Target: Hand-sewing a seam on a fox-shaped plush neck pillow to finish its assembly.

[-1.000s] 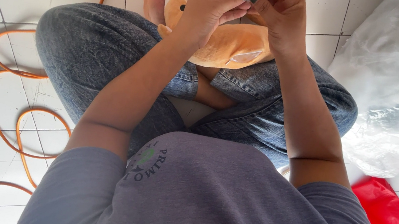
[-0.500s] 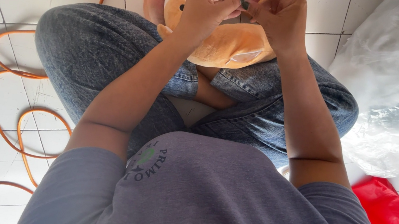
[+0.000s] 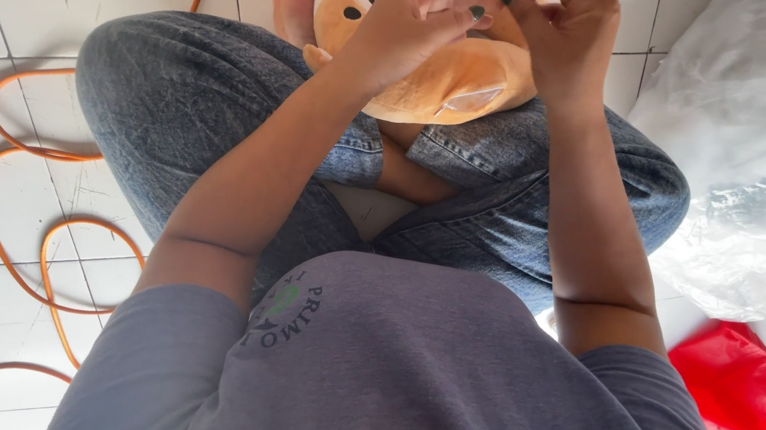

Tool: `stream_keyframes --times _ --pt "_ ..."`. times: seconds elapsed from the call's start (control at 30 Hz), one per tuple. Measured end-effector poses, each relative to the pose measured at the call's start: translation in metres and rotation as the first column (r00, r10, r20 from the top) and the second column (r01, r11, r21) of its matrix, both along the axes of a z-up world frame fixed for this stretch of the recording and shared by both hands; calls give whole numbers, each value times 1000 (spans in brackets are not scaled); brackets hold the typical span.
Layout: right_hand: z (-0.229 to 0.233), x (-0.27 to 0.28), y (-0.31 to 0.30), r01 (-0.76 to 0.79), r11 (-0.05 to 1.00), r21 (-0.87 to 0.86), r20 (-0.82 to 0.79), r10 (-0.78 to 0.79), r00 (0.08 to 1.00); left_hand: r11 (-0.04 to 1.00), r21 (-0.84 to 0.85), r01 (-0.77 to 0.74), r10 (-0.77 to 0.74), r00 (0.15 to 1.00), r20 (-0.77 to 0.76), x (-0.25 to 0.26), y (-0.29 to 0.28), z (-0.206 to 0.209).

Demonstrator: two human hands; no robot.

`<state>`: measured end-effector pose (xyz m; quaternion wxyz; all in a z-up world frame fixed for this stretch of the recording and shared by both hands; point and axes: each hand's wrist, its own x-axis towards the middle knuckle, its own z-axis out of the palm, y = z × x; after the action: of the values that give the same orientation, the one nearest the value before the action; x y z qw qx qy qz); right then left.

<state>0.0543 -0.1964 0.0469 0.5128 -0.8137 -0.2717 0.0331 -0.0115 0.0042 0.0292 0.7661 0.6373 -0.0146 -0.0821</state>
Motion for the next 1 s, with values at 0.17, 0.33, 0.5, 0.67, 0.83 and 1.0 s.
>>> stream_keyframes --times 0.17,0.33,0.5,0.67,0.83,1.0 --pt "-10 -41 -17 89 984 -155 -114 -107 988 907 414 71 -126 986 108 -5 11 -6" --pt "-29 -100 -8 114 944 -309 -22 -128 992 381 833 401 -425 876 -228 -15 5 -8" --pt "-59 -102 3 291 925 -246 15 -296 955 -46 890 454 -351 827 -440 -9 -6 -32" --pt "-72 -103 10 349 899 -263 61 -345 937 184 944 273 -453 876 -165 -10 4 -45" --pt "-30 -113 16 202 920 -336 -419 -339 843 214 942 259 -467 874 -134 -7 9 -50" --pt "-15 -117 14 -59 998 8 -844 38 534 262 927 270 -461 878 -126 -7 9 -46"
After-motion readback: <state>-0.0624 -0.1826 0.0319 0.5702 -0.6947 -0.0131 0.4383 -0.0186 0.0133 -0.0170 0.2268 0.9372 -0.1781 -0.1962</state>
